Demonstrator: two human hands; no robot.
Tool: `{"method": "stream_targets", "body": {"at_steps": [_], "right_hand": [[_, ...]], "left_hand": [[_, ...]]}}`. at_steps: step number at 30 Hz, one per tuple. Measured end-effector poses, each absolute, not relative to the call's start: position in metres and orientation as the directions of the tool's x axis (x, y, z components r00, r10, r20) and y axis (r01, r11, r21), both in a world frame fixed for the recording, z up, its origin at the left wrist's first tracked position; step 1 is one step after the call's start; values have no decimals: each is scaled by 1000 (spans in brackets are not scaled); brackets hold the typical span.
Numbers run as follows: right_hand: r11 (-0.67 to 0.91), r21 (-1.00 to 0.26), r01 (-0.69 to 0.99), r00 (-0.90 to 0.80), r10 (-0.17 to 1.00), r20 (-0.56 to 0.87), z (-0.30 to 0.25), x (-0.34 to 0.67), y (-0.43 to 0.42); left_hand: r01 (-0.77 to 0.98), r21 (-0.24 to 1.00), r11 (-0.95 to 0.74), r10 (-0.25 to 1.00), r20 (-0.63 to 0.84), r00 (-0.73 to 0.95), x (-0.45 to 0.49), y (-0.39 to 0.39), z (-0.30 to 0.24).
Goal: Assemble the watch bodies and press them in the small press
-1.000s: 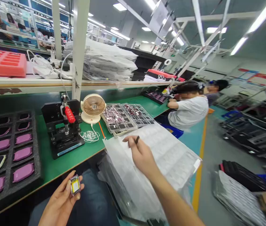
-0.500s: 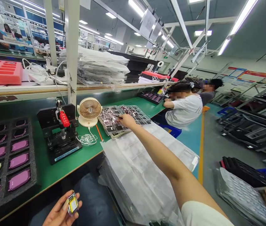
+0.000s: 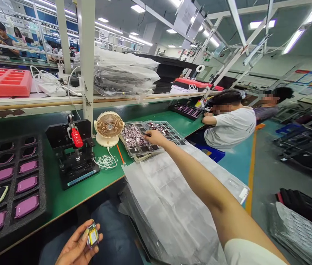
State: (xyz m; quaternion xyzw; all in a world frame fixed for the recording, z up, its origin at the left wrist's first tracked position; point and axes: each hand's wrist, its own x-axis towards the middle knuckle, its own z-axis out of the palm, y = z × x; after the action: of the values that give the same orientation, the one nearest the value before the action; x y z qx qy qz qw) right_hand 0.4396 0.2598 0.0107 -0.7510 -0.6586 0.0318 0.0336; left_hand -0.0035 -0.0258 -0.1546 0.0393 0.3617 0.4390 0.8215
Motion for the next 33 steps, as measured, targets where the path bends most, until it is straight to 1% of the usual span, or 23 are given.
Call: {"method": "stream_targets", "body": {"at_steps": [4, 5, 7, 8, 9, 10, 11, 12, 13, 15, 16, 18, 20, 22, 26, 30, 33], "right_hand": [[-136, -167, 977, 149, 987, 64, 28, 422, 232], [-116, -182, 976, 135, 987, 92, 29, 409, 219], [-29, -280, 960, 65, 990, 122, 24, 372, 186], [47, -362, 931, -6, 994, 113, 18, 348, 164], [125, -586, 800, -106, 992, 68, 10, 323, 140], [116, -767, 631, -193, 981, -10, 1, 297, 114], [40, -877, 478, -235, 968, -84, -8, 272, 89], [-60, -935, 350, -273, 948, -164, -17, 248, 65], [-171, -952, 252, -287, 927, -243, -25, 226, 45], [-388, -914, 118, -293, 866, -406, -37, 193, 17], [-462, -884, 62, -291, 839, -459, -40, 182, 9], [-538, -841, -48, -295, 812, -503, -42, 169, 3], [-557, -816, -154, -305, 812, -497, -38, 163, 2], [-570, -792, -220, -315, 810, -496, -34, 160, 2], [-589, -767, -254, -309, 801, -513, -29, 152, -3], [-589, -757, -282, -304, 803, -512, -30, 145, -9], [-608, -732, -307, -335, 789, -515, -31, 143, -11]], "left_hand": [[-737, 411, 537, 787, -559, 261, 5, -18, -134], [-746, 423, 515, 796, -559, 232, 8, -15, -127], [-762, 443, 472, 814, -551, 184, 15, -7, -113], [-773, 456, 441, 829, -536, 157, 19, -3, -107], [-786, 474, 397, 850, -513, 121, 23, 1, -102], [-799, 495, 341, 873, -481, 75, 27, 4, -97], [-811, 518, 271, 896, -443, 17, 30, 6, -94], [-817, 542, 198, 914, -403, -46, 33, 6, -91], [-815, 565, 127, 926, -363, -108, 36, 6, -90], [-788, 615, -13, 934, -275, -230, 39, 0, -89], [-762, 642, -83, 932, -221, -288, 40, -3, -90], [-688, 693, -217, 920, -91, -382, 39, -10, -93], [-591, 733, -337, 890, 43, -455, 36, -15, -98], [-486, 766, -421, 852, 151, -501, 33, -18, -102], [-308, 788, -534, 781, 319, -537, 26, -19, -109], [-195, 786, -587, 744, 429, -513, 21, -22, -114], [-151, 780, -607, 726, 467, -505, 18, -24, -119]]}}
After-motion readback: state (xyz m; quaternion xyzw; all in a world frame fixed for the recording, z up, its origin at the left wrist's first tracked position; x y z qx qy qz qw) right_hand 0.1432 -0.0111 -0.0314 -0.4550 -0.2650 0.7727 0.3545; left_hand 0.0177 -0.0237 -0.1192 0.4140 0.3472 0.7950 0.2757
